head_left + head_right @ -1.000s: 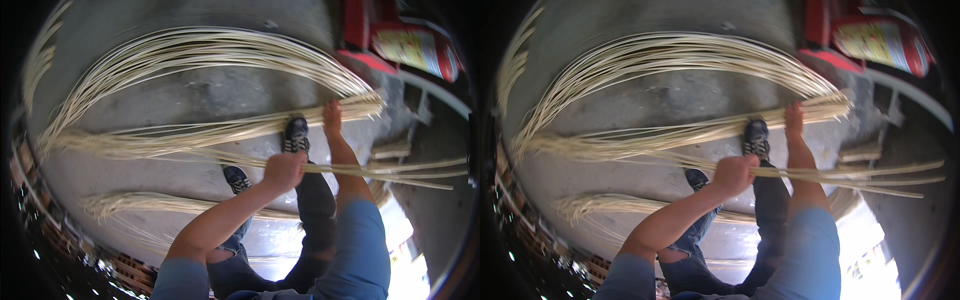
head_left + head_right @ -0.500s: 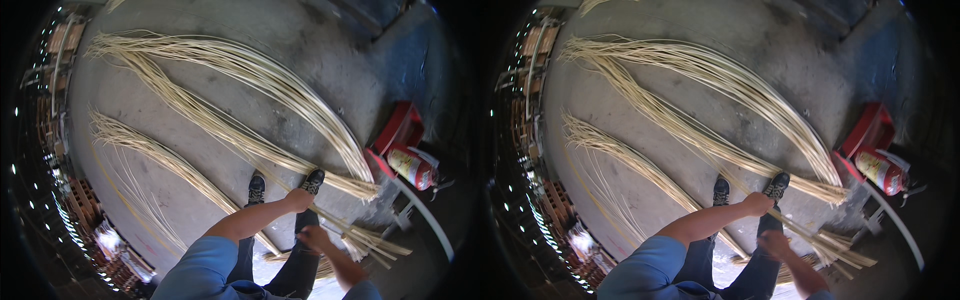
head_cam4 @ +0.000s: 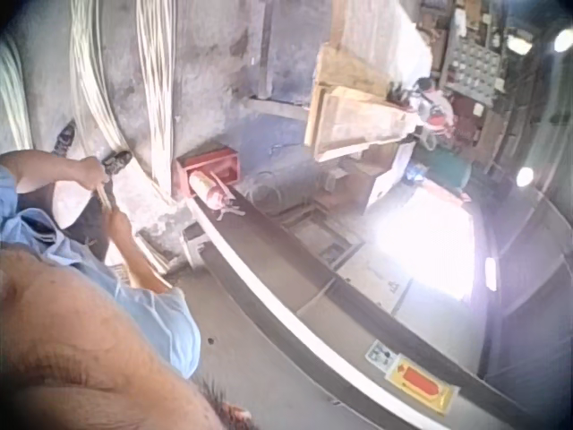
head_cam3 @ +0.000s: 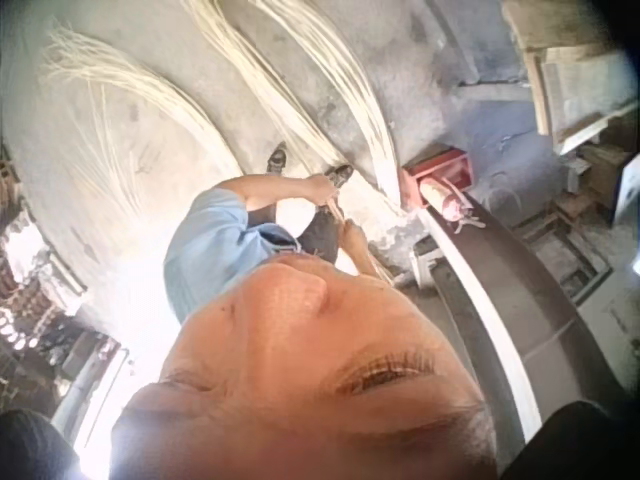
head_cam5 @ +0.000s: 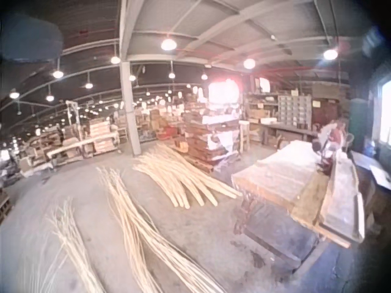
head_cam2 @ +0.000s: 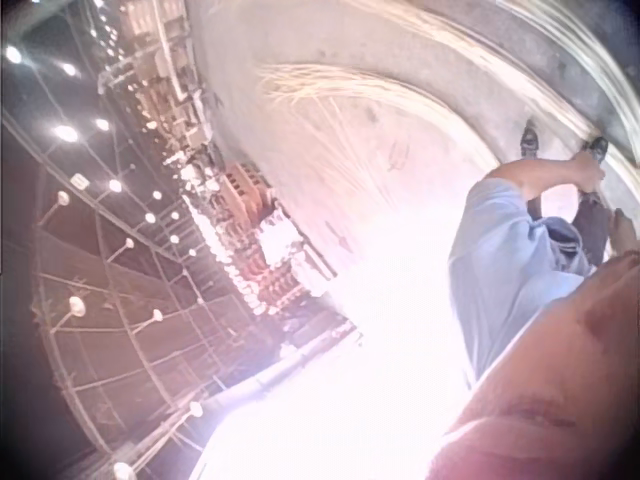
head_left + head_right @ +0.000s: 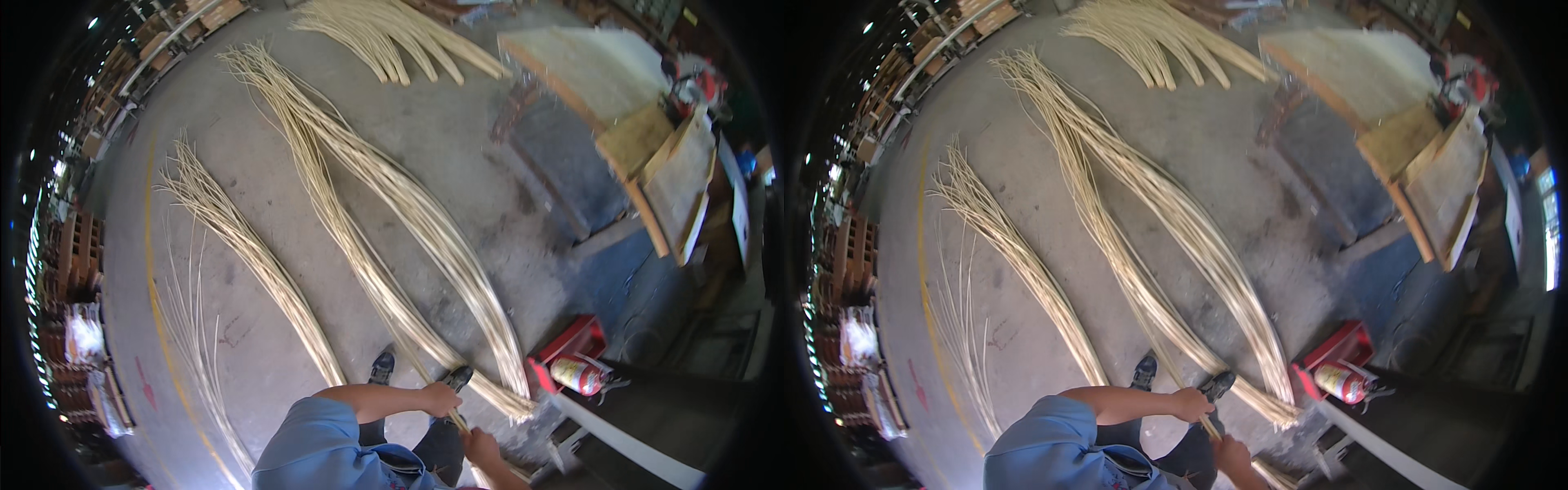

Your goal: The person squats on the workshop floor and gathers bundles of thin bamboo sticks, aligns them by hand, and places them into neat piles. The person repeatedly picks up sticks, straightens them, and stacks them into organized bundles.

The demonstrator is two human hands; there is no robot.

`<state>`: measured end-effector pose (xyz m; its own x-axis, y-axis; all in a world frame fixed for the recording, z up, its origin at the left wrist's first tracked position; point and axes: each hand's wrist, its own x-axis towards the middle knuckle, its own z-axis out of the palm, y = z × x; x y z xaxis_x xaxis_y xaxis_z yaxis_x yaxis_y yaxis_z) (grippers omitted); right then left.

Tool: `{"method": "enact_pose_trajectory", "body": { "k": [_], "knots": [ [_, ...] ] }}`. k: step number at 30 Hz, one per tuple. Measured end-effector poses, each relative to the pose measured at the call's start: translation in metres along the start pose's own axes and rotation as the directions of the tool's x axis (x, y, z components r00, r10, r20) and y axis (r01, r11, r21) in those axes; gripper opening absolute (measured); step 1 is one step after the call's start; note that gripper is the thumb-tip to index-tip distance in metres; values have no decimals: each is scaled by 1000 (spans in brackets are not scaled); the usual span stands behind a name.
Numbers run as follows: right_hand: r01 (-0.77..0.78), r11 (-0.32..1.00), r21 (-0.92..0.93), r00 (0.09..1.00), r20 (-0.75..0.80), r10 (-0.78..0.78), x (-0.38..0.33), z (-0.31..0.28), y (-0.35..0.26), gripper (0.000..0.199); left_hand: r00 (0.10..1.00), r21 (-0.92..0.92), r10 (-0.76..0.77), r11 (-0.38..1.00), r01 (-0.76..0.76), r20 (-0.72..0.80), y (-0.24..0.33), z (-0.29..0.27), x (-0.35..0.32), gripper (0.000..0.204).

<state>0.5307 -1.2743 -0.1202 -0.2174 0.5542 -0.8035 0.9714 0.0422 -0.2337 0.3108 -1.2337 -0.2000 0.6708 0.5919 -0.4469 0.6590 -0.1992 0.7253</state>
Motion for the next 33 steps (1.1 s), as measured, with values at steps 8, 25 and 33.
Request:
{"method": "enact_pose_trajectory", "body": {
  "k": [8,25,33],
  "knots": [
    [-159,960,-230,971,-210,111,-234,-42,149,41,933,180,-156,958,223,-323,-43,-102,-123,18],
    [-286,865,-412,958,-152,245,-295,-132,97,43,863,409,-452,759,506,-226,-77,-173,-252,15],
    [168,878,-449,984,16,-180,-58,-120,-132,59,821,298,-415,787,541,-393,-65,-161,-246,11]
  ]
}}
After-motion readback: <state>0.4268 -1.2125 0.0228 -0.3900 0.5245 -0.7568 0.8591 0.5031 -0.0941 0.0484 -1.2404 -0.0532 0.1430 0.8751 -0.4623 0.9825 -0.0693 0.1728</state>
